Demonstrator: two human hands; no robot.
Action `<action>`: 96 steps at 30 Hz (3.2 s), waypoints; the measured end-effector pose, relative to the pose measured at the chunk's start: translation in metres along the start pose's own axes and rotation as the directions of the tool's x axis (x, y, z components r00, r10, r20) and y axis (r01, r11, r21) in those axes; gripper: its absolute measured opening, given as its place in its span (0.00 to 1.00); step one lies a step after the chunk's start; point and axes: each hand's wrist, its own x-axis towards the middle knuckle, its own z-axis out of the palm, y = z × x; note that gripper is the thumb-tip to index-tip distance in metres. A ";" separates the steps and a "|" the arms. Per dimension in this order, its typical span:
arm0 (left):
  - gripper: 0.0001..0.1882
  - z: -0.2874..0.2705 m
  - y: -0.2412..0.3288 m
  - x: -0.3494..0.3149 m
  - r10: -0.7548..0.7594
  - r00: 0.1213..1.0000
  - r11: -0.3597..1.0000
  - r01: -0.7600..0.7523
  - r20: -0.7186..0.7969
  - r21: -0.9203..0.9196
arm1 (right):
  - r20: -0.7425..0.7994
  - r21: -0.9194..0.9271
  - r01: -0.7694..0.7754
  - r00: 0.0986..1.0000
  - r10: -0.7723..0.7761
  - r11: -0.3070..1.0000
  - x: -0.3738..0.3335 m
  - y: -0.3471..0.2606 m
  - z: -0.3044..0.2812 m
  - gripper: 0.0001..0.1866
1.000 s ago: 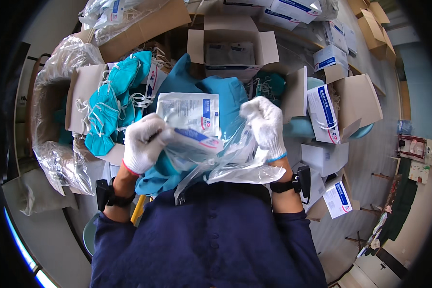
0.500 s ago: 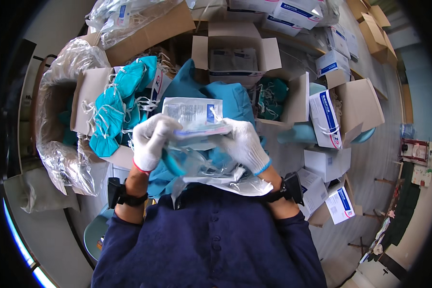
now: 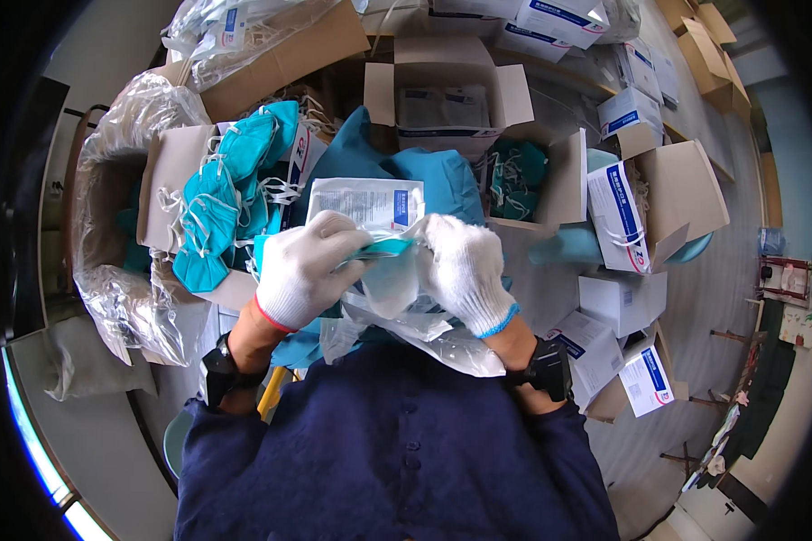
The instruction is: Unpacking and organizing surgical masks and other sterile medical packages from boxes.
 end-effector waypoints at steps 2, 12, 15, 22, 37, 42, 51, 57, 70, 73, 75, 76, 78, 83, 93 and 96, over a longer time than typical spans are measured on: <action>0.12 0.006 -0.004 -0.002 -0.005 1.000 1.000 0.005 -0.012 0.003 | -0.011 0.025 0.023 1.000 -0.022 0.999 0.001 0.001 0.004 0.10; 0.14 -0.096 -0.028 -0.001 -0.472 0.732 0.854 0.242 -0.491 -0.460 | -0.110 0.388 -0.024 0.991 0.072 0.921 -0.006 0.018 0.010 0.08; 0.14 -0.121 -0.042 0.001 -0.366 0.847 0.927 0.294 -0.386 -0.234 | -0.050 0.663 -0.121 0.977 0.205 0.739 -0.015 0.024 0.016 0.03; 0.19 -0.050 -0.069 0.072 -0.097 0.995 0.905 0.093 -0.011 0.414 | 0.200 0.785 -0.268 0.963 0.180 0.559 -0.023 0.041 0.002 0.09; 0.11 0.089 -0.097 0.087 -0.320 0.772 0.946 0.234 0.549 0.223 | 0.011 0.647 -0.335 0.902 0.432 0.685 -0.012 0.037 0.020 0.06; 0.04 0.045 -0.049 0.083 -0.048 0.939 0.988 0.096 0.341 -0.125 | -0.078 0.494 -0.281 0.928 0.363 0.823 0.020 0.041 0.009 0.16; 0.03 0.066 -0.033 0.066 0.096 0.961 0.984 -0.053 0.259 -0.170 | -0.147 0.383 -0.242 0.937 0.317 0.892 0.025 0.024 0.008 0.08; 0.07 0.064 0.009 0.040 0.388 0.908 0.914 -0.356 0.160 -0.194 | -0.060 0.591 -0.306 0.906 0.419 0.747 0.027 0.070 0.035 0.09; 0.07 0.022 -0.043 -0.029 -0.536 0.842 0.757 0.512 0.063 -0.407 | 0.050 0.931 -0.282 0.727 0.685 0.232 0.011 0.076 -0.004 0.17; 0.11 0.008 -0.051 -0.023 -0.550 0.798 0.795 0.591 0.248 -0.139 | -0.011 0.824 -0.302 0.837 0.546 0.480 0.011 0.067 0.000 0.18; 0.14 0.000 -0.058 -0.018 -0.445 0.889 0.890 0.453 0.108 -0.061 | -0.024 0.790 -0.286 0.869 0.494 0.542 0.012 0.052 0.000 0.18; 0.16 -0.009 -0.053 -0.005 -0.423 0.899 0.901 0.431 0.112 -0.056 | -0.007 0.785 -0.300 0.871 0.492 0.543 0.012 0.044 -0.001 0.17; 0.14 -0.019 -0.046 0.011 -0.375 0.920 0.919 0.385 0.116 -0.088 | -0.017 0.738 -0.300 0.887 0.461 0.604 0.012 0.041 0.003 0.15; 0.10 -0.003 -0.050 0.022 -0.214 0.912 0.975 0.219 0.349 0.025 | -0.056 0.652 -0.246 0.928 0.369 0.717 0.015 0.037 0.005 0.15; 0.06 0.006 -0.048 0.013 -0.324 0.938 0.873 0.347 0.126 -0.344 | -0.032 0.706 -0.318 0.878 0.477 0.633 0.011 0.039 0.004 0.13; 0.05 -0.039 -0.069 0.021 -0.443 0.828 0.867 0.298 -0.343 -0.401 | -0.007 0.817 -0.322 0.823 0.568 0.477 0.003 0.049 0.004 0.14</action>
